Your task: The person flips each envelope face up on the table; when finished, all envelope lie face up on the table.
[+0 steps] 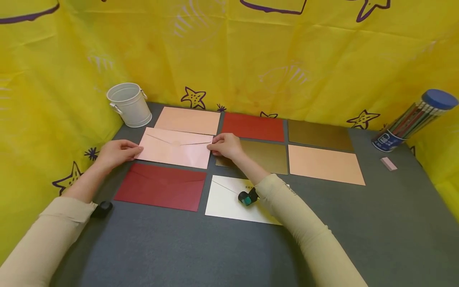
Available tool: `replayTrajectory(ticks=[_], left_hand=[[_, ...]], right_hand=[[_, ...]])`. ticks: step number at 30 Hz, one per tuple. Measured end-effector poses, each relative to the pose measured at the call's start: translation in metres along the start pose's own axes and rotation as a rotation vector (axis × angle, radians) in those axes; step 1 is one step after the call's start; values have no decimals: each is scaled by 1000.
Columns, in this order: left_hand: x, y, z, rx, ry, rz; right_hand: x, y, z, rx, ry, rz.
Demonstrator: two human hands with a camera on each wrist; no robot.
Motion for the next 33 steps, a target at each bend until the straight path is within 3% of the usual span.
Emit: replayTrajectory(ticks=[5, 12, 21, 27, 30, 33], left_hand=[[-1, 0, 6, -28, -133, 31], [-5, -2, 15, -78, -192, 67], [-5, 0, 20, -107, -230, 112], [-5, 3, 25, -131, -250, 163], [-9, 8, 35, -181, -254, 238], [-18, 13, 52, -270, -213, 284]], right_hand=[[0, 0, -1, -1, 118, 27], [4, -1, 2, -6, 183, 51], [6, 1, 2, 29, 122, 37], [15, 13, 0, 40, -1, 1], [25, 22, 1, 73, -27, -13], [37, 30, 4, 137, 17, -23]])
Point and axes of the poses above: each hand's wrist, its own y-axis away from the middle knuckle, its own x-axis out of the back of the hand, z = x × y, the point moved 5 cm from there along -y, towards the middle knuckle, and after that the axes turned 1 degree about z, right-handed, at the moved point
